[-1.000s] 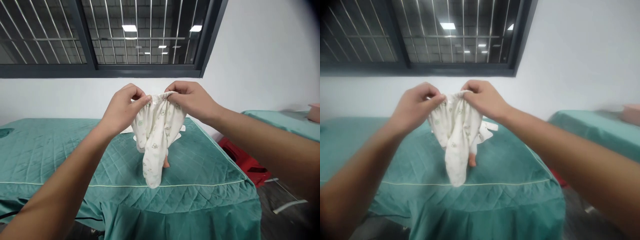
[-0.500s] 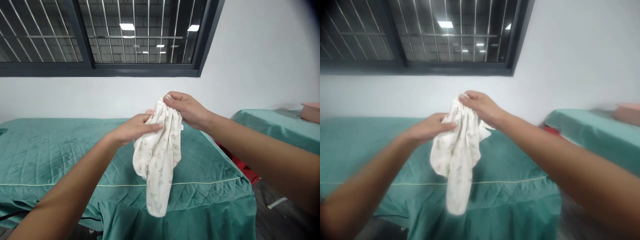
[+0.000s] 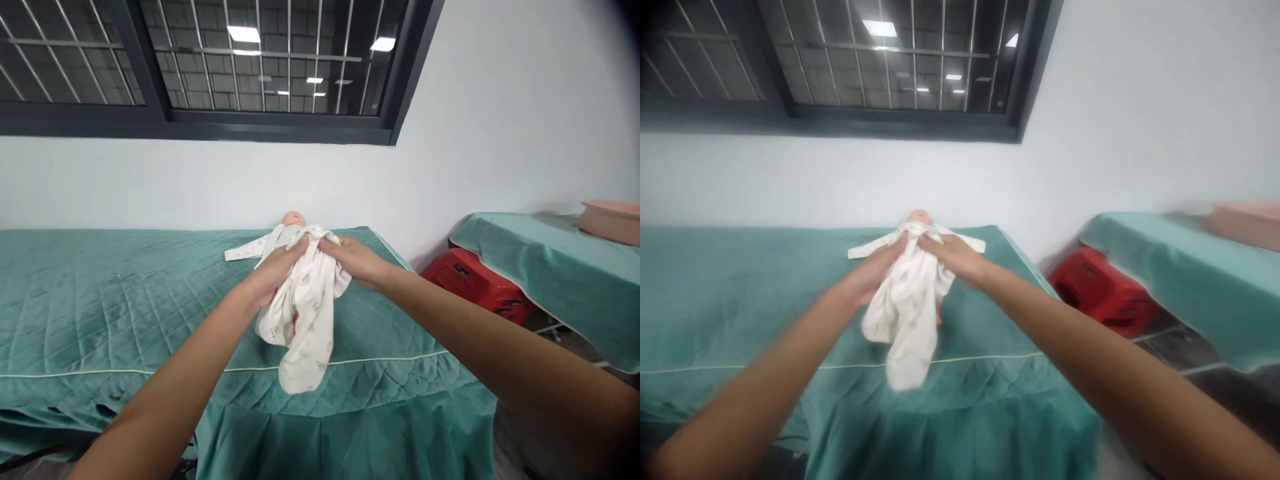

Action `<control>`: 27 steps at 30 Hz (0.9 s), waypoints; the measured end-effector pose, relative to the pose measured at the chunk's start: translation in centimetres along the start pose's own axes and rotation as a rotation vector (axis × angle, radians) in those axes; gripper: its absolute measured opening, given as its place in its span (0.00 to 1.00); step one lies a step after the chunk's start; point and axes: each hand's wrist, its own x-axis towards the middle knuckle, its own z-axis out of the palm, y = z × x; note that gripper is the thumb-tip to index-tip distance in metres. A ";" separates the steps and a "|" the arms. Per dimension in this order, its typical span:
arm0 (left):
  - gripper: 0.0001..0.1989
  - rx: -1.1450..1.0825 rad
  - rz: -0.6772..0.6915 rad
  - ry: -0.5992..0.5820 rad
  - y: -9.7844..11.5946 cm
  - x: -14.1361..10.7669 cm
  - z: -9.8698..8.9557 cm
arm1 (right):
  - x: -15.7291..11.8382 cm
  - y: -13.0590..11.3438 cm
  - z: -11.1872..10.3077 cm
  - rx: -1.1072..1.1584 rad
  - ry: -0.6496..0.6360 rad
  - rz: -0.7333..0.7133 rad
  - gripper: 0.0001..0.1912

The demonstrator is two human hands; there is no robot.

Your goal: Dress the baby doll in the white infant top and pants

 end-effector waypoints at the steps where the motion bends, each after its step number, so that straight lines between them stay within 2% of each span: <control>1: 0.20 0.065 -0.030 -0.073 -0.4 -0.3 0.0 | 0.3 0.2 0.0 0.076 0.055 -0.006 0.21; 3: 0.18 0.183 -0.075 -0.200 -1.0 -0.7 0.0 | 0.6 0.4 0.0 0.181 0.111 0.004 0.23; 4: 0.18 0.200 -0.084 -0.223 -1.2 -0.8 0.0 | 0.7 0.6 0.0 0.207 0.120 0.017 0.24; 6: 0.16 0.119 -0.062 -0.140 -1.6 -0.7 -0.1 | 0.7 1.2 -0.2 0.230 0.122 0.043 0.25; 8: 0.13 -0.045 0.000 0.028 -2.0 -0.2 -0.4 | 0.4 2.1 -0.4 0.203 0.103 0.082 0.25; 10: 0.15 -0.179 0.083 0.130 -2.2 0.5 -0.9 | 0.1 3.0 -0.6 0.130 0.015 0.131 0.27; 13: 0.19 -0.250 0.098 0.148 -2.4 1.3 -1.3 | -0.2 4.0 -0.7 0.008 -0.213 0.170 0.24; 15: 0.22 -0.248 0.048 0.149 -2.5 1.4 -1.3 | -0.1 4.2 -0.3 -0.036 -0.264 0.155 0.22; 16: 0.23 -0.237 0.024 0.147 -2.5 1.3 -1.3 | 0.0 4.2 0.0 -0.036 -0.230 0.137 0.21; 18: 0.25 -0.184 -0.007 0.130 -2.7 0.8 -1.0 | 0.5 4.1 0.6 0.017 -0.069 0.085 0.21; 20: 0.26 -0.076 -0.039 0.061 -2.9 0.1 -0.8 | 1.0 4.0 1.1 0.131 0.109 0.026 0.20; 22: 0.27 0.032 -0.087 -0.029 -3.0 -0.5 -0.8 | 1.2 3.9 1.3 0.256 0.213 0.005 0.19; 24: 0.28 0.061 -0.132 -0.065 -3.0 -0.9 -1.2 | 1.0 3.8 1.2 0.347 0.201 0.033 0.19; 27: 0.25 -0.070 -0.102 0.033 -3.0 -0.7 -2.2 | 0.0 4.0 0.9 0.340 -0.023 0.152 0.21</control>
